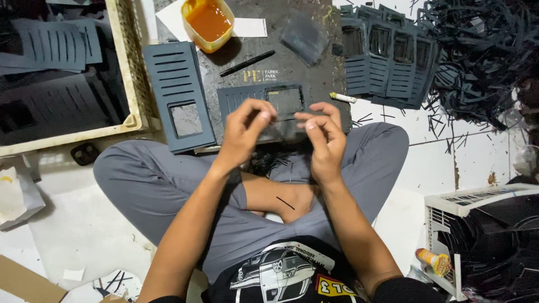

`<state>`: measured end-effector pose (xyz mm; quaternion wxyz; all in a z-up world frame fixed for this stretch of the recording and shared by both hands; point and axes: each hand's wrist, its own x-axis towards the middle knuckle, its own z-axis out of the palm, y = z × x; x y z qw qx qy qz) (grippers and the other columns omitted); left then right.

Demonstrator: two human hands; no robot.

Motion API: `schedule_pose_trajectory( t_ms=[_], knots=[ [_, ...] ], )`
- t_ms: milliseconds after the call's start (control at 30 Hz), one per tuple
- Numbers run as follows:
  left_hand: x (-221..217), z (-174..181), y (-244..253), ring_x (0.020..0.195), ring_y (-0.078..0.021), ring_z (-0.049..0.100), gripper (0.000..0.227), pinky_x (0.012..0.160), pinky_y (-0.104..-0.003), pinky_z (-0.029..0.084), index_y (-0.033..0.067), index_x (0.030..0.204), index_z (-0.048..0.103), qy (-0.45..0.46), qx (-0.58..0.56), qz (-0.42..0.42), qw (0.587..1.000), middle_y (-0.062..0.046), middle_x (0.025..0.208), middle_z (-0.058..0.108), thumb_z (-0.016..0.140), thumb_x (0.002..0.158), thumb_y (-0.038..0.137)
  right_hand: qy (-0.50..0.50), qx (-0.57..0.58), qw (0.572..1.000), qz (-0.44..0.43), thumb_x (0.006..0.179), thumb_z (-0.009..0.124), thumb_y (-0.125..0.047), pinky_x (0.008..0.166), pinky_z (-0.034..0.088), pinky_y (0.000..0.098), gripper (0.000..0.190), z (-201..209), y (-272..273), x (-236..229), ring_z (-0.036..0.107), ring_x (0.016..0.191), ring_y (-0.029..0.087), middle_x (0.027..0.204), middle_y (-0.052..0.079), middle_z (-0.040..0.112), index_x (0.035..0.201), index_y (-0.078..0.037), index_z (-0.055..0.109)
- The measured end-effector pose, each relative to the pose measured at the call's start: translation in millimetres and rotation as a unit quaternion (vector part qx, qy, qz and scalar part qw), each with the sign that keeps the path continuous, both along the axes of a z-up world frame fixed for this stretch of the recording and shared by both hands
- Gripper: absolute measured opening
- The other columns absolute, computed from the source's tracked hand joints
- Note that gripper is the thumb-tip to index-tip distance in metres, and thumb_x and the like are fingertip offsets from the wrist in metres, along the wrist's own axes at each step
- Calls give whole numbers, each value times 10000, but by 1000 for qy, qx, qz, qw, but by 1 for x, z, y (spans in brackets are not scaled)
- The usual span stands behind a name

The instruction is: Applying glue to material and attaching small components to assemble a product

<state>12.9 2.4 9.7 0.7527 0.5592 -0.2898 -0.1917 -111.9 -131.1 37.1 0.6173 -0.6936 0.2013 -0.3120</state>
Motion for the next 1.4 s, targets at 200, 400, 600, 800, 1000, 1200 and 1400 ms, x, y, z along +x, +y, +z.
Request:
schedule_pose_trajectory(
  t_ms=[200,400,600,800,1000,1200,1400],
  knots=[
    [26,-6,11,982,-329,740,167,815,-382,621,102,1045,454,157,-98,65,981,-183,1138,683,431,1112,253,-98,81,992,-10,1016,582,-135,889,615,372,180,3,-39,26,740,1019,314,1255,124,530,866,-42,551],
    [35,-4,22,930,-309,717,117,799,-333,599,83,1104,354,209,-141,75,965,-218,1132,637,390,1116,194,-89,135,985,62,1055,532,-149,942,611,375,202,21,-84,74,708,1050,291,951,117,670,1203,-18,569],
    [33,-6,18,895,-267,716,122,779,-315,587,79,1094,409,186,-101,85,974,-170,1076,663,435,1100,199,96,44,988,-113,937,621,-60,561,533,226,93,-22,-133,109,626,621,117,751,59,674,943,-7,696],
    [26,-9,16,820,-165,632,85,792,-270,538,43,1103,523,145,-62,107,982,-119,1030,672,513,1063,118,167,-345,902,-196,912,729,-87,885,474,374,153,-36,-117,75,552,974,267,1040,120,527,1043,-8,741],
    [16,-23,-1,767,-293,754,207,672,-349,642,28,1079,517,227,-130,106,959,-241,947,710,597,1044,215,88,17,990,106,1051,584,-362,765,577,342,422,-41,-49,28,697,840,241,997,228,709,1253,-4,678],
    [-3,-18,-6,587,-234,725,106,548,-326,594,11,955,645,95,51,83,991,-170,733,733,653,1012,100,111,95,988,55,1023,643,-159,658,581,276,212,-49,-44,3,707,692,176,827,153,708,1139,14,683],
    [-13,-19,-6,506,-196,673,83,484,-298,506,124,842,759,-96,275,118,949,-50,622,719,779,911,165,251,-19,968,-15,957,736,-163,560,509,232,74,-58,-66,-2,639,619,87,723,50,726,960,-104,781]
  ],
)
